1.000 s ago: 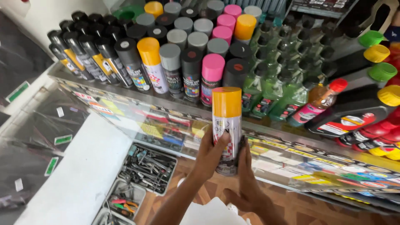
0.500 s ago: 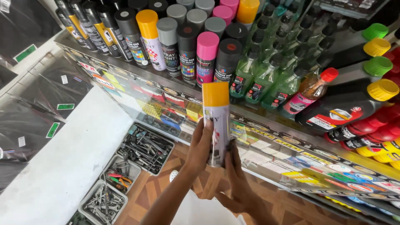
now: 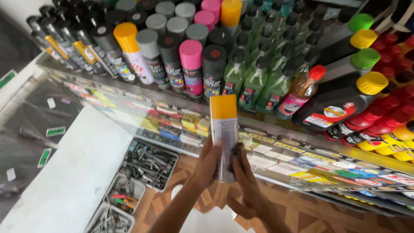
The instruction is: Wiping dust off spray paint cans and organizing them on a shelf.
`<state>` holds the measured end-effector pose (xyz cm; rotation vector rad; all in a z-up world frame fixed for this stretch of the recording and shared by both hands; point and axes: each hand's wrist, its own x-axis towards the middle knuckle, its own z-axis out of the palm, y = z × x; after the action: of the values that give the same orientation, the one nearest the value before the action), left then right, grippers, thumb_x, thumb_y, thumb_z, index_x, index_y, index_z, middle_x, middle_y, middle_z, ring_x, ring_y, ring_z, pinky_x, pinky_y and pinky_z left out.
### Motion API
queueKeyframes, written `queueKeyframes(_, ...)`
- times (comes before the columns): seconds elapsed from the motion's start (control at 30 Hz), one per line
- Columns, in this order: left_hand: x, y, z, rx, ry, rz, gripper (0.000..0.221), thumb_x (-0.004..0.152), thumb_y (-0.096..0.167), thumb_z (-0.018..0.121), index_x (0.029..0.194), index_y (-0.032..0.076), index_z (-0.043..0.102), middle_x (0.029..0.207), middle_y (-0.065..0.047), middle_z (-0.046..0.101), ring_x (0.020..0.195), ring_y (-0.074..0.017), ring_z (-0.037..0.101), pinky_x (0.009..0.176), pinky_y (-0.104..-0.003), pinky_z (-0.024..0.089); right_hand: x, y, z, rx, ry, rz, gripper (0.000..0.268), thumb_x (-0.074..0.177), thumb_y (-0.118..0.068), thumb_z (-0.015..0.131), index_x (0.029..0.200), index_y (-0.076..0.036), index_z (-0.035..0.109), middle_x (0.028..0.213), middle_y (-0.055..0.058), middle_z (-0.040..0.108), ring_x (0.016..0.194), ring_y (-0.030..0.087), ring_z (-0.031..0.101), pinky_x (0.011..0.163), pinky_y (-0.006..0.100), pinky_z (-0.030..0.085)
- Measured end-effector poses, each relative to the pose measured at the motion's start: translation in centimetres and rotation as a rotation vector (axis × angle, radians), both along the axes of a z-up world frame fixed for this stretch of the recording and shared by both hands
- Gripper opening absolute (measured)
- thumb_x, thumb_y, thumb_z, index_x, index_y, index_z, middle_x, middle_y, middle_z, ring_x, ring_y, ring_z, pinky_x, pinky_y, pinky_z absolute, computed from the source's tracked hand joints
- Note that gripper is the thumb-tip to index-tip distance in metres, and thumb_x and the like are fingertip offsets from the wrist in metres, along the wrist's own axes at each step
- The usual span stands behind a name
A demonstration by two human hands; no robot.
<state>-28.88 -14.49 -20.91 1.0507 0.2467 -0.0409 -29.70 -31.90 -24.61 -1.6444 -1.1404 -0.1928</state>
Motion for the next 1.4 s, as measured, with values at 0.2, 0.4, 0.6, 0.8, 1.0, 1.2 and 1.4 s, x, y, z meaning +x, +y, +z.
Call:
queueKeyframes(0.2, 1.0, 0.0, 1.1, 0.178, -0.163, -0.213, 0.051, 0.095, 0.015, 0.062, 0.142, -0.001, 0.051, 0.124, -0.014, 0.069, 0.103, -0.0183, 0.066, 0.091, -0.032, 0.056, 4.2, 2.0, 2.7, 0.091, 0.110, -0.169, 0.096, 0.095, -0.043, 0.049, 0.163, 0.006, 0.002, 0.174, 0.025, -0.005, 0.164, 0.042, -0.007, 0.131, 0.057, 0.004)
queueKeyframes(0.4, 1.4, 3.3, -0.2, 0.128, -0.070, -0.082, 0.058, 0.102, 0.031, 0.049, 0.156, 0.011, 0.043, 0.147, -0.008, 0.058, 0.126, -0.0160, 0.055, 0.107, -0.031, 0.045, 2.2, 4.9, 5.0, -0.181, -0.073, -0.167, 0.096, 0.094, -0.063, 0.047, 0.155, 0.010, 0.033, 0.168, 0.028, 0.022, 0.159, 0.049, 0.019, 0.128, 0.058, 0.020)
queueKeyframes(0.6, 0.6, 6.5, 1.3, 0.029, -0.275, -0.113, 0.068, 0.091, 0.013, 0.064, 0.149, 0.008, 0.029, 0.136, -0.021, 0.059, 0.118, -0.0353, 0.065, 0.096, -0.050, 0.057, 2.2, 7.7, -3.2, -0.122, 0.204, -0.175, 0.081, 0.099, -0.035, 0.041, 0.162, 0.003, 0.007, 0.173, 0.025, 0.003, 0.161, 0.044, 0.003, 0.130, 0.054, 0.009)
queueKeyframes(0.8, -0.1, 6.8, 1.2, 0.031, -0.209, -0.199, 0.055, 0.098, 0.014, 0.061, 0.149, 0.000, 0.046, 0.127, -0.016, 0.070, 0.105, -0.0180, 0.067, 0.090, -0.031, 0.056, 5.4, 9.3, 6.1, -0.008, -0.061, -0.216, 0.092, 0.092, -0.046, 0.049, 0.163, 0.003, 0.017, 0.174, 0.027, 0.000, 0.165, 0.046, 0.002, 0.133, 0.060, 0.010)
queueKeyframes(1.0, 0.9, 9.6, -1.4, 0.057, -0.229, -0.030, 0.058, 0.104, 0.025, 0.048, 0.157, 0.006, 0.036, 0.146, -0.011, 0.055, 0.126, -0.0184, 0.051, 0.109, -0.035, 0.041, 0.0, 9.9, 1.0, -0.226, -0.185, -0.129, 0.088, 0.088, -0.052, 0.054, 0.151, 0.008, 0.041, 0.167, 0.025, 0.024, 0.157, 0.055, 0.018, 0.129, 0.066, 0.021)
queueKeyframes(1.2, 0.2, 9.2, 1.1, 0.100, -0.212, -0.183, 0.059, 0.091, 0.015, 0.063, 0.147, 0.004, 0.049, 0.134, -0.016, 0.067, 0.114, -0.0245, 0.066, 0.098, -0.037, 0.054, 3.1, 10.3, 1.6, -0.069, -0.008, -0.181, 0.090, 0.093, -0.031, 0.044, 0.164, 0.003, 0.000, 0.173, 0.028, -0.010, 0.162, 0.049, -0.006, 0.131, 0.064, 0.004)
queueKeyframes(1.4, 0.3, 9.0, 0.7, 0.088, -0.223, -0.197, 0.062, 0.102, 0.019, 0.047, 0.160, 0.005, 0.029, 0.156, -0.016, 0.049, 0.134, -0.0228, 0.052, 0.110, -0.037, 0.045, 4.0, 10.9, 6.1, -0.128, -0.130, -0.232, 0.090, 0.089, -0.052, 0.053, 0.160, 0.000, 0.032, 0.174, 0.023, 0.013, 0.165, 0.045, 0.008, 0.135, 0.059, 0.012)
